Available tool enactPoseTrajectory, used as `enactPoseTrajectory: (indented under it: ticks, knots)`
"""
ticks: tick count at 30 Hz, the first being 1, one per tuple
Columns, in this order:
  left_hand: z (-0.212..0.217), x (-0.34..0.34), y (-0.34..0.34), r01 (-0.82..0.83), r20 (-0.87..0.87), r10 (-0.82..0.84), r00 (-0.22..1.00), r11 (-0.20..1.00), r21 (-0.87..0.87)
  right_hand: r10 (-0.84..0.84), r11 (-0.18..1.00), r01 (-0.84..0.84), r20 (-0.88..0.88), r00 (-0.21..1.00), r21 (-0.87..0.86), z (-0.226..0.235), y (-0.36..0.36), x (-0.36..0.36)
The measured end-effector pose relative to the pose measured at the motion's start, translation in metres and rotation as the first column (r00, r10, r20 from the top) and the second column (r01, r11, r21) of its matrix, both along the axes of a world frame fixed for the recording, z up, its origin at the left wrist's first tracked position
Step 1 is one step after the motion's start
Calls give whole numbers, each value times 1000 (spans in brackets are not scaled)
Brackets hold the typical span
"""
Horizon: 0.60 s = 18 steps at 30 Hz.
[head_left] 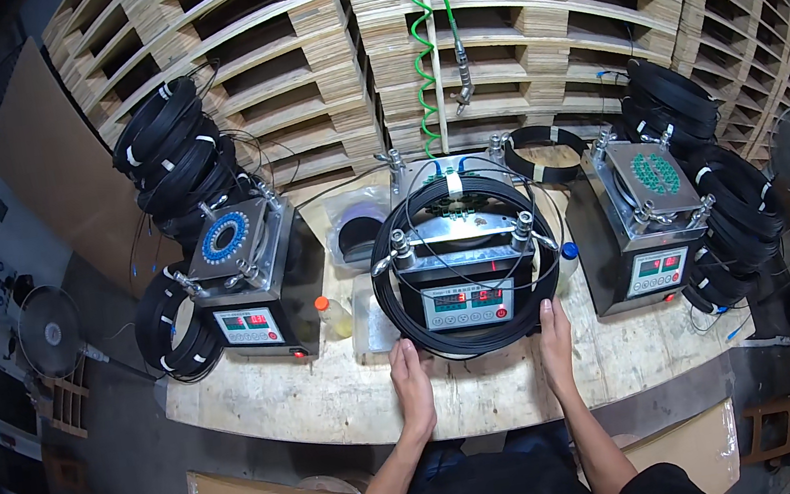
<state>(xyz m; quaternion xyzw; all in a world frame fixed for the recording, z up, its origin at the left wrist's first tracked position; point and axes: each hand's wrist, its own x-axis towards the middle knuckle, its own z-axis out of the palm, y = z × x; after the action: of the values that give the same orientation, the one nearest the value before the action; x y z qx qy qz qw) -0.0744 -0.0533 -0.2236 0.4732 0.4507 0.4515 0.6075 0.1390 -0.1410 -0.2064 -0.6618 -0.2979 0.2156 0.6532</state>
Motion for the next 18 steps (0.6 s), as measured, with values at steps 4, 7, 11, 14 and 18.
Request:
enactPoseTrajectory:
  ticks: [4, 7, 11, 14, 18]
  knots:
    - [22, 6, -11, 129, 288, -33, 957, 938, -321, -46, 996, 46, 1, 999, 73, -5, 4, 0]
    - [31, 6, -8, 224, 436, -58, 898, 913, -341, -72, 996, 73, -13, 997, 60, 7, 9, 8]
    - [43, 5, -9, 301, 491, -95, 866, 883, -360, -128, 992, 128, -2, 992, 14, 7, 12, 25]
    - [41, -4, 3, 152, 301, -49, 952, 932, -330, -109, 994, 108, 68, 992, 18, 7, 22, 45]
    - [52, -12, 58, -120, 160, 110, 981, 991, 53, -156, 984, 132, 217, 964, 121, 52, 45, 65]
